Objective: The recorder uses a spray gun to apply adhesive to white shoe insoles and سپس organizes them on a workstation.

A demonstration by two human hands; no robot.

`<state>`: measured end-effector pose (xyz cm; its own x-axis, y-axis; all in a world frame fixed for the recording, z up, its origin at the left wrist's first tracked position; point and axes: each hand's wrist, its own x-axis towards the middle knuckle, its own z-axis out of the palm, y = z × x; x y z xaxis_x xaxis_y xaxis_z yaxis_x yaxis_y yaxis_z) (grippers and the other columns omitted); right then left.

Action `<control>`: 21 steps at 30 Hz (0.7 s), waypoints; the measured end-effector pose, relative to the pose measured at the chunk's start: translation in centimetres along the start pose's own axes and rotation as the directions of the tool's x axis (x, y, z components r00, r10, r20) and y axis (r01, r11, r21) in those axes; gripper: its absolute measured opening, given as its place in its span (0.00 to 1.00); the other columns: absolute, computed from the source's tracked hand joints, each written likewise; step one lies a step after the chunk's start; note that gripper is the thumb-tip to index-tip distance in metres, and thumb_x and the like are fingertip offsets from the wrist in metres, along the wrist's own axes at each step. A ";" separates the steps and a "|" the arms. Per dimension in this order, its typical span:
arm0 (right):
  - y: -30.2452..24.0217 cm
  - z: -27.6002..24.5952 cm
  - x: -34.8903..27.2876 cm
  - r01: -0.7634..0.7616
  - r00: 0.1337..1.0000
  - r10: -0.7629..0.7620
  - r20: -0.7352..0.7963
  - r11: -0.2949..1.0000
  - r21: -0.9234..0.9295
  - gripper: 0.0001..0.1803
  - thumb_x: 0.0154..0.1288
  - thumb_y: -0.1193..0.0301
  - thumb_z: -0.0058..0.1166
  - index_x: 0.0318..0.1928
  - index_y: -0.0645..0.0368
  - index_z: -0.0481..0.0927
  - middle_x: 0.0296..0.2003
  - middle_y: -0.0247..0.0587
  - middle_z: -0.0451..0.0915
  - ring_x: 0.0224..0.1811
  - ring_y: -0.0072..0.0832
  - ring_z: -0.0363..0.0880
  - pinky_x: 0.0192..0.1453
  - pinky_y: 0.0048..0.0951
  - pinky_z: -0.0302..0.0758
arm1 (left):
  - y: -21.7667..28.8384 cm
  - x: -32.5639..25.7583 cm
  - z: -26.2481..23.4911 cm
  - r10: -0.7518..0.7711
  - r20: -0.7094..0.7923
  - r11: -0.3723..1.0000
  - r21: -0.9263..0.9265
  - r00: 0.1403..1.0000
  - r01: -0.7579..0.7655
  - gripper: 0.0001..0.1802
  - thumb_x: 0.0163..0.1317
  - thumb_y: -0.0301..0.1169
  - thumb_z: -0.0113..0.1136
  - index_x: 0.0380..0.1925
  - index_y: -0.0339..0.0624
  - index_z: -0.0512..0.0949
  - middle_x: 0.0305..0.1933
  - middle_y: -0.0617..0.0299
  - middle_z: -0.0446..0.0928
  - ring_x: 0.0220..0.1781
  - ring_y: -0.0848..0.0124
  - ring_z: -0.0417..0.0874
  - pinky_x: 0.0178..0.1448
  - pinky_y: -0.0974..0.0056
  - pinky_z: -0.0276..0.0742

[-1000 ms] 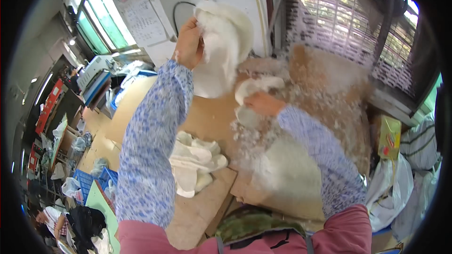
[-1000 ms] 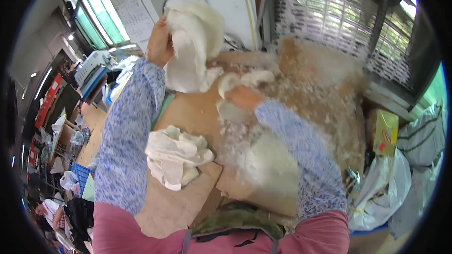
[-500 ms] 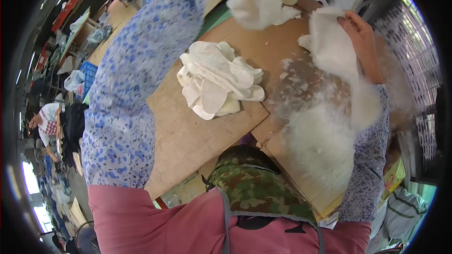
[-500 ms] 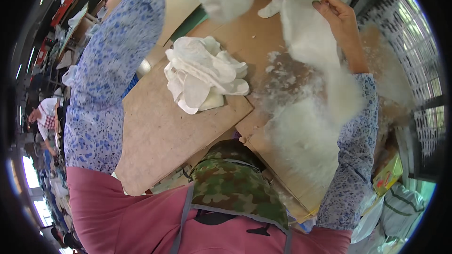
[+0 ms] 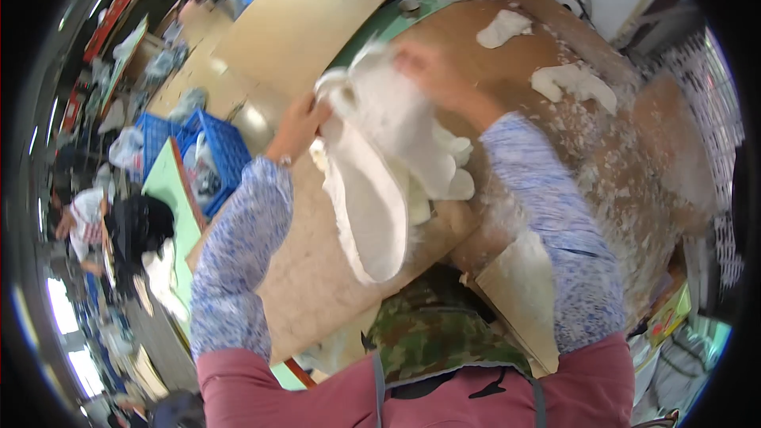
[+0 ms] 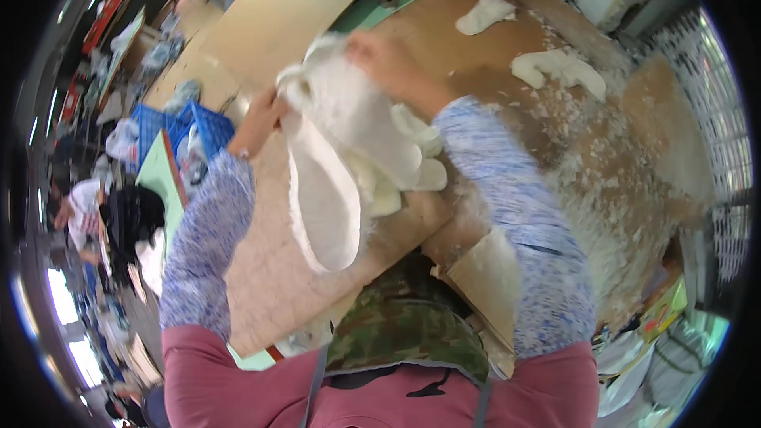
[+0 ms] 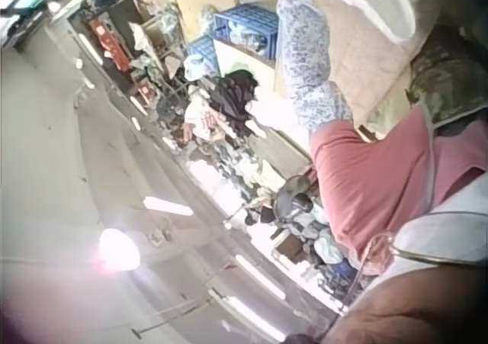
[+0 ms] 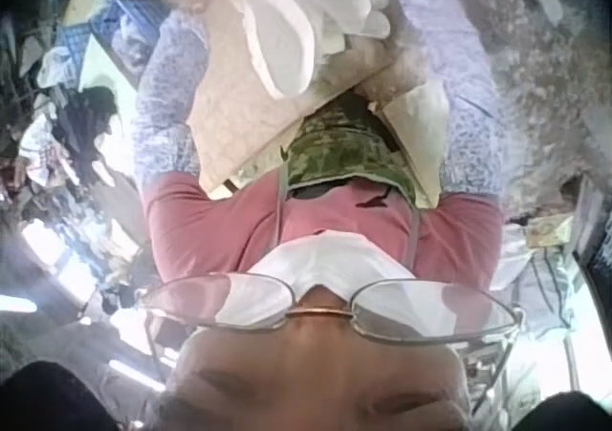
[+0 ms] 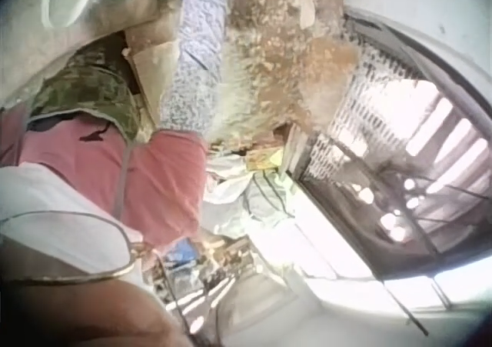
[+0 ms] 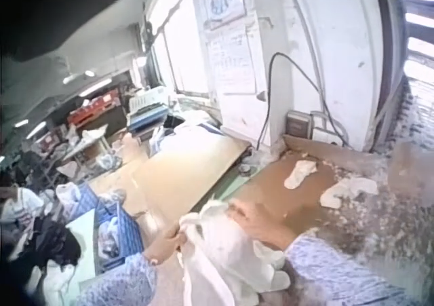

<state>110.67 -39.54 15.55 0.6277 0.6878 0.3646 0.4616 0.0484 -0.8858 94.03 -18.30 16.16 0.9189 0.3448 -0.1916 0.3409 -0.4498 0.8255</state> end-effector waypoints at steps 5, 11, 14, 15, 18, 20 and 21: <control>13.5 3.8 -4.0 -0.084 0.988 0.134 0.076 0.883 -0.463 0.18 0.66 0.69 0.43 0.53 0.63 0.70 0.48 0.58 0.71 0.49 0.53 0.73 0.55 0.43 0.70 | -3.1 1.4 8.0 0.573 -0.292 0.726 0.613 0.765 -0.310 0.35 0.53 0.23 0.54 0.63 0.33 0.57 0.64 0.43 0.60 0.62 0.45 0.61 0.63 0.50 0.56; 16.3 2.3 0.2 -0.164 0.974 0.186 0.128 0.972 -0.165 0.18 0.62 0.67 0.46 0.50 0.63 0.72 0.47 0.58 0.71 0.49 0.51 0.72 0.51 0.41 0.70 | -4.5 -0.6 9.8 0.427 0.360 0.549 0.626 0.830 -0.554 0.28 0.52 0.31 0.49 0.58 0.50 0.69 0.67 0.56 0.59 0.71 0.51 0.53 0.68 0.37 0.38; 23.8 -7.7 2.4 -0.283 0.957 0.202 -0.207 0.805 -0.522 0.19 0.53 0.71 0.51 0.47 0.65 0.72 0.47 0.57 0.71 0.51 0.50 0.69 0.52 0.41 0.68 | -5.6 1.2 11.7 0.435 0.311 0.631 0.565 0.845 -0.532 0.26 0.53 0.31 0.46 0.56 0.50 0.71 0.67 0.55 0.59 0.70 0.50 0.53 0.68 0.35 0.37; 27.0 -14.7 0.8 -0.232 0.937 -0.056 -0.345 0.637 -0.735 0.20 0.49 0.71 0.53 0.44 0.65 0.72 0.47 0.55 0.71 0.53 0.48 0.67 0.54 0.42 0.66 | -4.9 2.0 14.1 0.503 0.336 0.628 0.491 0.797 -0.603 0.26 0.53 0.31 0.46 0.56 0.50 0.71 0.67 0.55 0.59 0.70 0.50 0.53 0.68 0.35 0.37; 29.0 -12.8 4.5 -0.415 0.890 0.065 -0.452 0.531 -0.739 0.19 0.49 0.70 0.55 0.44 0.64 0.73 0.47 0.53 0.71 0.55 0.46 0.67 0.55 0.41 0.67 | -7.2 0.9 11.4 0.410 0.328 0.580 0.627 0.851 -0.521 0.25 0.56 0.36 0.43 0.56 0.50 0.71 0.66 0.52 0.60 0.70 0.48 0.54 0.67 0.34 0.36; 30.6 -15.6 4.9 -0.489 0.839 0.019 -0.543 0.462 -0.740 0.18 0.49 0.71 0.55 0.42 0.64 0.75 0.45 0.52 0.72 0.54 0.44 0.68 0.54 0.40 0.69 | -7.2 1.3 12.3 0.433 0.323 0.587 0.607 0.842 -0.535 0.25 0.57 0.36 0.42 0.56 0.50 0.71 0.66 0.52 0.60 0.70 0.48 0.54 0.68 0.35 0.35; 31.4 -17.1 4.8 -0.454 0.881 0.049 -0.471 0.368 -0.811 0.14 0.51 0.71 0.55 0.38 0.63 0.77 0.43 0.50 0.74 0.52 0.44 0.72 0.52 0.40 0.71 | -7.3 1.5 12.9 0.438 0.309 0.609 0.588 0.844 -0.532 0.25 0.58 0.37 0.41 0.56 0.50 0.71 0.66 0.53 0.61 0.70 0.48 0.54 0.68 0.35 0.35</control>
<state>138.91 -47.07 -5.64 0.8705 0.2674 0.4132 0.3938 -0.8821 -0.2587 95.50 -25.12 2.98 0.9864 -0.1607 0.0357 -0.1641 -0.9421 0.2923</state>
